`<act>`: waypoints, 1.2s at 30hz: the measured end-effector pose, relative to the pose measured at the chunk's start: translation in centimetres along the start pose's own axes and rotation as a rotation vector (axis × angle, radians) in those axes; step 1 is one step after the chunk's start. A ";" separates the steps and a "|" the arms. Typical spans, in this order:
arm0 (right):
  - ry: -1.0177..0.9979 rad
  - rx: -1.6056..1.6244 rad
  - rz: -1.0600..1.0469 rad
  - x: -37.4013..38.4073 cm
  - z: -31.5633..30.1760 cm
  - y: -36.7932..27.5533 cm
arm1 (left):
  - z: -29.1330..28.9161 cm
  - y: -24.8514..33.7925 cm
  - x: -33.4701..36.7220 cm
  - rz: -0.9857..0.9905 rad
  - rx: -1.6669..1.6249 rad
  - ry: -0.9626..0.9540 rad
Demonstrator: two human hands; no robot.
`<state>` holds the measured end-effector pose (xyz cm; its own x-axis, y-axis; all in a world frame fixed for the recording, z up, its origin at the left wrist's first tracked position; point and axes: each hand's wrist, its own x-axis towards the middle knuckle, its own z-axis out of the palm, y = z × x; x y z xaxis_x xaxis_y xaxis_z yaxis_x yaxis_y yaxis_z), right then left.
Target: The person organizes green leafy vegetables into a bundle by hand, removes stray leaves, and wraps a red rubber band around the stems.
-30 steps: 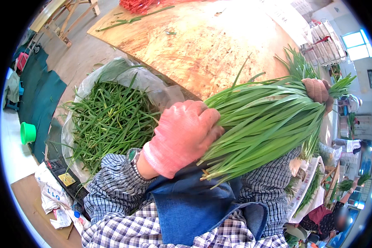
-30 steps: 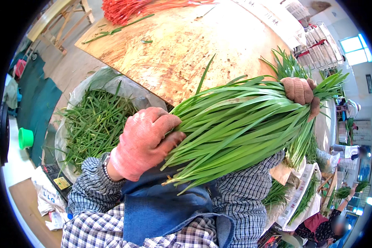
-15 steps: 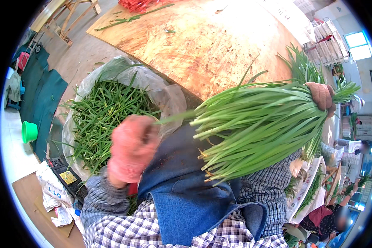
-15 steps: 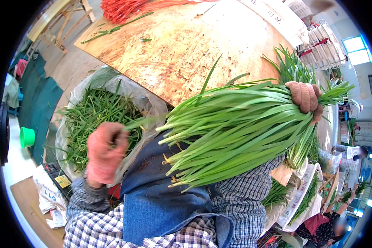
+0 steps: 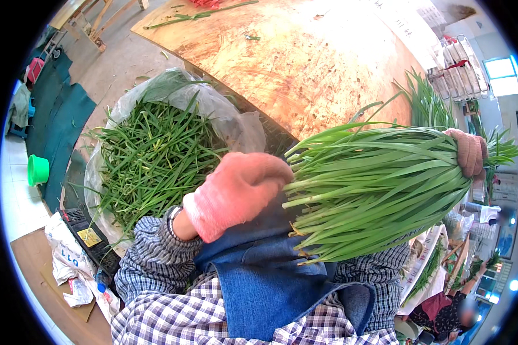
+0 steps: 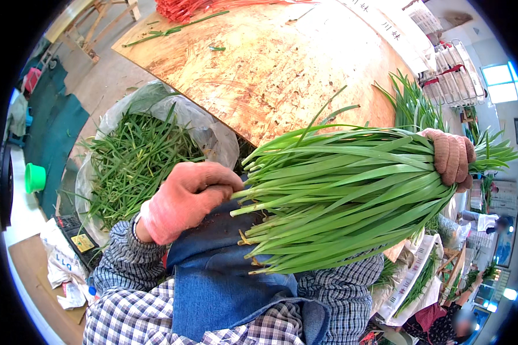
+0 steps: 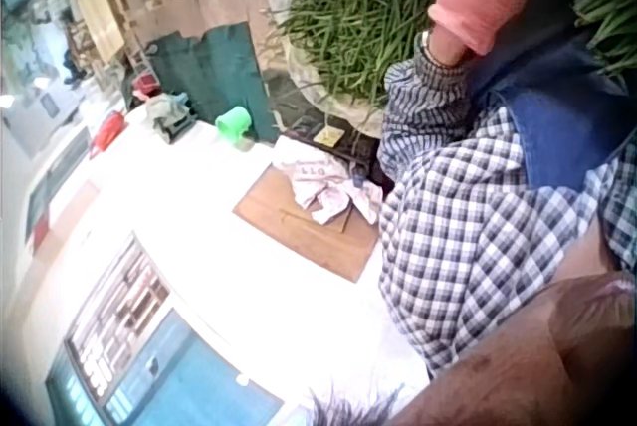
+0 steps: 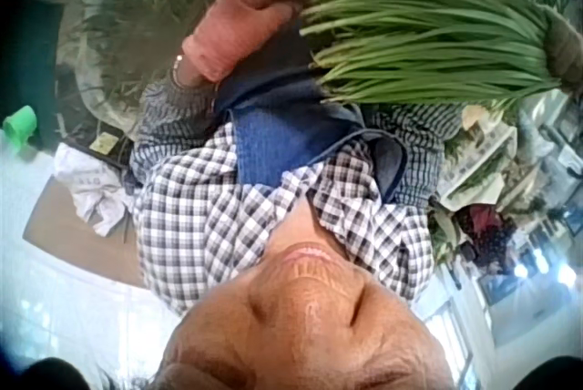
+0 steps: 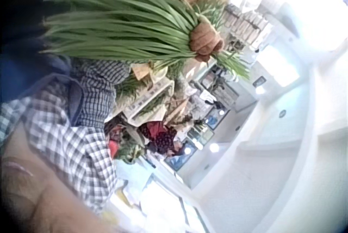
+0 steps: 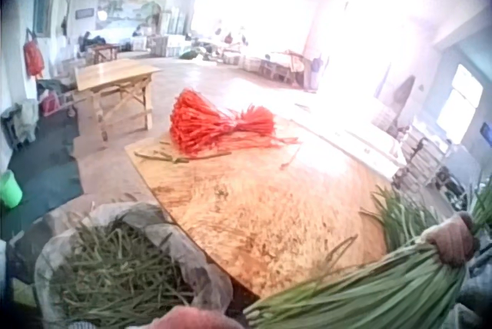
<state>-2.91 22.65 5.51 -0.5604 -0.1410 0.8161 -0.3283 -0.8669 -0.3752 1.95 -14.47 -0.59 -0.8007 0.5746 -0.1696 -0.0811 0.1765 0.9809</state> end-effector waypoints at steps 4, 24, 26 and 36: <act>-0.017 0.023 -0.008 0.3 0.3 0.3 | 0.8 -0.6 0.4 -0.110 -0.256 -0.214; -0.073 -0.017 0.040 0.4 1.0 0.8 | 3.0 1.1 2.5 -0.027 -0.656 -0.221; -0.078 -0.025 0.046 0.3 0.9 0.8 | 3.1 1.6 2.8 -0.018 -0.801 -0.254; -0.071 -0.093 0.071 0.8 1.8 1.1 | 5.3 0.9 4.1 0.024 -0.979 -0.044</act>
<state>-2.33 20.69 6.52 -0.5310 -0.2366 0.8137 -0.3607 -0.8057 -0.4697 1.74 -7.73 -0.90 -0.7874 0.6019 -0.1329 -0.5377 -0.5653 0.6255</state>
